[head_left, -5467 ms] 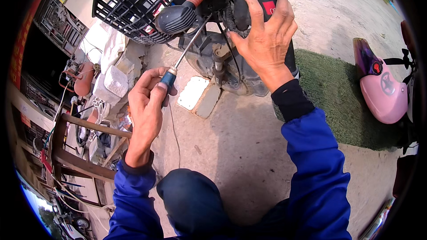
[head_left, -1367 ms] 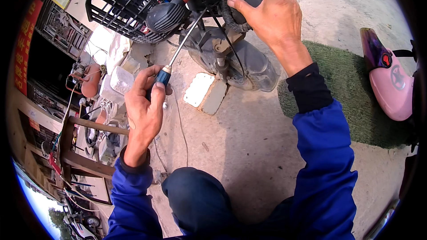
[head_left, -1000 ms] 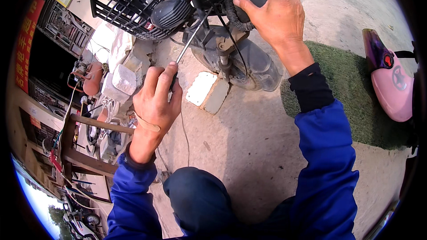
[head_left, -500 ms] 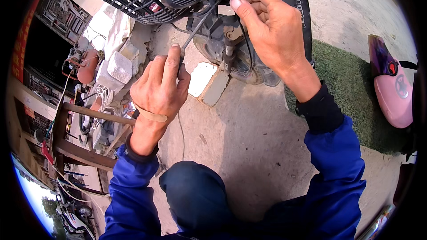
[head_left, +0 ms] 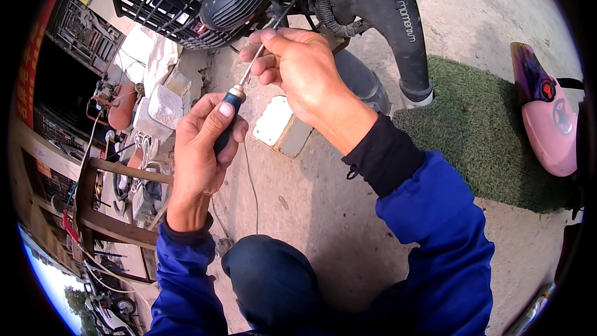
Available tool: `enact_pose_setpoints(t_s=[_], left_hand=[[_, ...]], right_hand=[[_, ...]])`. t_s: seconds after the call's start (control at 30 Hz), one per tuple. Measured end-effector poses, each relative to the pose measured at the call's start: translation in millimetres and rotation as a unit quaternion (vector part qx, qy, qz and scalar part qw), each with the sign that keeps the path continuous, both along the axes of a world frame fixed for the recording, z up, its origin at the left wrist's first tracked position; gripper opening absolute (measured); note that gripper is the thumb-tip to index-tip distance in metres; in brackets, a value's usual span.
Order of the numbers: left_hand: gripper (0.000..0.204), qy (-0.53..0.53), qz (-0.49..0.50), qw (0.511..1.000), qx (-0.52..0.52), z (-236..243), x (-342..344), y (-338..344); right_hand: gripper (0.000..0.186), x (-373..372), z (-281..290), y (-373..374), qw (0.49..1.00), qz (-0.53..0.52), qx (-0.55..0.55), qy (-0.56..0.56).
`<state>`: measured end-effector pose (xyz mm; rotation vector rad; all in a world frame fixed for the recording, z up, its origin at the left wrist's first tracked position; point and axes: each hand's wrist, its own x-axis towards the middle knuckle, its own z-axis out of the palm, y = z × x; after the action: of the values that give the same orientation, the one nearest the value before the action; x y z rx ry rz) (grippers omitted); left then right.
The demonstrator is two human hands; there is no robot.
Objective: The person uses a screwdriver to tighten screws on the front assembly of a scooter, focusing on the area near the headlight and handlebars. They repeatedly adjust the screwdriver and apply torque to secure components.
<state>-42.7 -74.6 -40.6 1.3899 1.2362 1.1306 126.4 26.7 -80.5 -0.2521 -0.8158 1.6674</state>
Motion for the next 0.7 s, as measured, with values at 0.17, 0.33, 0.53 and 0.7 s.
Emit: enact_pose_setpoints(t_s=[0.17,0.33,0.53,0.7], left_hand=[[0.047,0.631,0.152,0.607,0.458,-16.9,16.6,-1.9],[0.048,0.235,0.101,0.944,0.206,-5.5,17.7,-14.2],[0.038,0.124,0.057,0.98,0.146,-5.4,-0.9,-1.0],[0.039,0.63,0.117,0.616,0.458,-21.5,-10.6,8.4]], right_hand=[[0.023,0.1,1.2,2.0,0.999,0.002,0.017,0.037],[0.023,-3.3,5.4,0.6,0.998,-0.012,0.001,0.058],[0.024,-5.3,9.8,-1.8,0.997,-0.029,-0.013,0.066],[0.023,-6.6,6.6,4.9,0.998,-0.027,-0.014,0.054]])
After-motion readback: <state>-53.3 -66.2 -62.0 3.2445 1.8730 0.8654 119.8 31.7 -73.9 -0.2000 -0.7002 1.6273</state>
